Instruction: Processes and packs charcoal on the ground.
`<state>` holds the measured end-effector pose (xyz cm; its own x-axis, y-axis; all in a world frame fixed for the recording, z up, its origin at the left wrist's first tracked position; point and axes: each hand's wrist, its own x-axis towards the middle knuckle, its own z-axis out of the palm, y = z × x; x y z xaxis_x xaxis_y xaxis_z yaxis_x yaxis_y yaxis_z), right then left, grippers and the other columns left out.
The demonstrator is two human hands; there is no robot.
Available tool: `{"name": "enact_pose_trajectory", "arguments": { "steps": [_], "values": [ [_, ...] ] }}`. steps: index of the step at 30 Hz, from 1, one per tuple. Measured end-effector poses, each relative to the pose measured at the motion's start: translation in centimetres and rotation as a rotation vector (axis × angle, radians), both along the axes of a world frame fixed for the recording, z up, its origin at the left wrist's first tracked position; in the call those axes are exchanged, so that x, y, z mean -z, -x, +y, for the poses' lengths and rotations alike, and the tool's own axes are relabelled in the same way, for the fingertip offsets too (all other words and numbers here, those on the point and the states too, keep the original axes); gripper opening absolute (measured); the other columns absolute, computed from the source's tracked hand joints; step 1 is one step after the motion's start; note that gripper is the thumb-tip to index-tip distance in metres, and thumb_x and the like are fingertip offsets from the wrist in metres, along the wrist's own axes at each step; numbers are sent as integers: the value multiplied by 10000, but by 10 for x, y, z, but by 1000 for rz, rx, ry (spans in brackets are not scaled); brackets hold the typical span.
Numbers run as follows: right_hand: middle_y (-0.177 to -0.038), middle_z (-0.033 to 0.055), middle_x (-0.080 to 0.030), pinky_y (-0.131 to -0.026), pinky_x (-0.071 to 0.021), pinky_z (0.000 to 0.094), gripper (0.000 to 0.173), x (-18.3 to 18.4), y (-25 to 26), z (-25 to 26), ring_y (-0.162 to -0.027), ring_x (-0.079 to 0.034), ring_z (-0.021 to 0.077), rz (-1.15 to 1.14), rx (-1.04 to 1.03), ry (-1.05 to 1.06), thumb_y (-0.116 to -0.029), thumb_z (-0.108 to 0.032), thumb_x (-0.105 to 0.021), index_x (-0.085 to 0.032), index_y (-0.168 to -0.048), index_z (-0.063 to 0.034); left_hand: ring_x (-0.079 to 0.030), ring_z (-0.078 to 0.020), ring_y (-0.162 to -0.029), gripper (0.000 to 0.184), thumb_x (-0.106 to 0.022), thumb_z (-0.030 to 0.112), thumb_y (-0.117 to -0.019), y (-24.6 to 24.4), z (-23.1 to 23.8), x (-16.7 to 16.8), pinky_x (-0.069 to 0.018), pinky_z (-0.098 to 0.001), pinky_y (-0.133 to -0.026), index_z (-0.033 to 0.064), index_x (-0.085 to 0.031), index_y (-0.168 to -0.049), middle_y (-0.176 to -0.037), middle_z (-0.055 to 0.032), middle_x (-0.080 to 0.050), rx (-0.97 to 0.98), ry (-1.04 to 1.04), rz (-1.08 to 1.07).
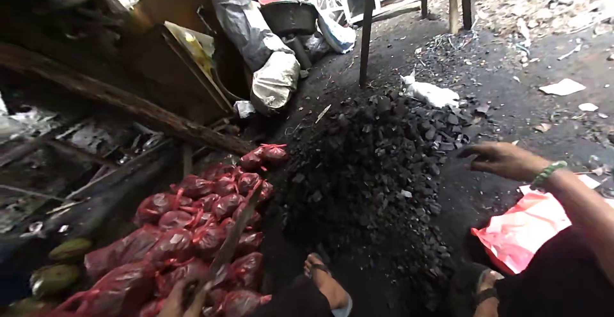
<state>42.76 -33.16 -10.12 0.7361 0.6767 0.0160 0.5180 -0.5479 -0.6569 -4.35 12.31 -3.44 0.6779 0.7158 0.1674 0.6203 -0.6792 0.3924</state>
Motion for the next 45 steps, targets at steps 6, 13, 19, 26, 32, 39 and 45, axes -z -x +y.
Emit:
{"name": "enact_pose_trajectory", "arguments": {
  "steps": [6, 13, 19, 26, 32, 39, 45],
  "values": [
    [-1311, 237, -651, -1057, -426, 631, 388, 9, -1, 14, -1252, -592, 443, 237, -78, 608, -1005, -235, -681, -649, -1348, -56, -684, -496, -974, 346, -534, 210, -1061, -147, -40, -13, -496, -677, -889, -65, -666, -1224, -1042, -305, -699, 238, -126, 273],
    [-1276, 207, -664, -1001, -480, 619, 384, 31, -10, 2, -1173, -634, 410, 158, -48, 484, -969, -261, -727, -683, -1314, -97, -678, -451, -1039, 312, -502, 206, -1080, -278, -79, 34, -506, -622, -930, -18, -670, -1215, -1058, -267, -702, 230, -83, 443],
    [-1388, 196, -607, -1041, -456, 592, 434, 6, -9, 6, -1260, -591, 402, 242, -57, 597, -1013, -292, -665, -617, -1397, -96, -681, -433, -1056, 332, -470, 236, -1094, -320, -97, 49, -520, -584, -922, -10, -653, -1222, -1068, -257, -702, 155, -100, 509],
    [-1404, 185, -596, -1044, -453, 586, 444, 2, -7, 5, -1270, -586, 390, 265, -58, 605, -1022, -303, -652, -600, -1417, -110, -680, -452, -1046, 324, -486, 213, -1089, -329, -95, 63, -519, -596, -918, -32, -649, -1225, -1065, -279, -696, 158, -117, 464],
    [-1403, 191, -595, -1052, -449, 580, 444, 3, -8, 3, -1281, -577, 395, 268, -50, 615, -1022, -306, -650, -601, -1420, -116, -683, -451, -1035, 318, -483, 211, -1090, -334, -89, 67, -520, -605, -904, -22, -654, -1221, -1058, -273, -700, 160, -111, 463],
    [-1390, 186, -607, -1044, -455, 577, 441, 11, -8, -2, -1257, -593, 390, 271, -57, 619, -1019, -309, -655, -608, -1408, -105, -678, -468, -1024, 304, -499, 199, -1084, -344, -75, 63, -514, -624, -895, -23, -666, -1207, -1050, -273, -702, 201, -128, 468],
    [-1333, 190, -638, -1012, -467, 598, 393, 8, -2, 1, -1207, -615, 402, 240, -12, 570, -1004, -267, -682, -651, -1354, -93, -674, -481, -1024, 324, -497, 220, -1084, -345, -71, 63, -507, -652, -896, -32, -654, -1213, -1066, -293, -690, 220, -100, 478]
  ]
}}
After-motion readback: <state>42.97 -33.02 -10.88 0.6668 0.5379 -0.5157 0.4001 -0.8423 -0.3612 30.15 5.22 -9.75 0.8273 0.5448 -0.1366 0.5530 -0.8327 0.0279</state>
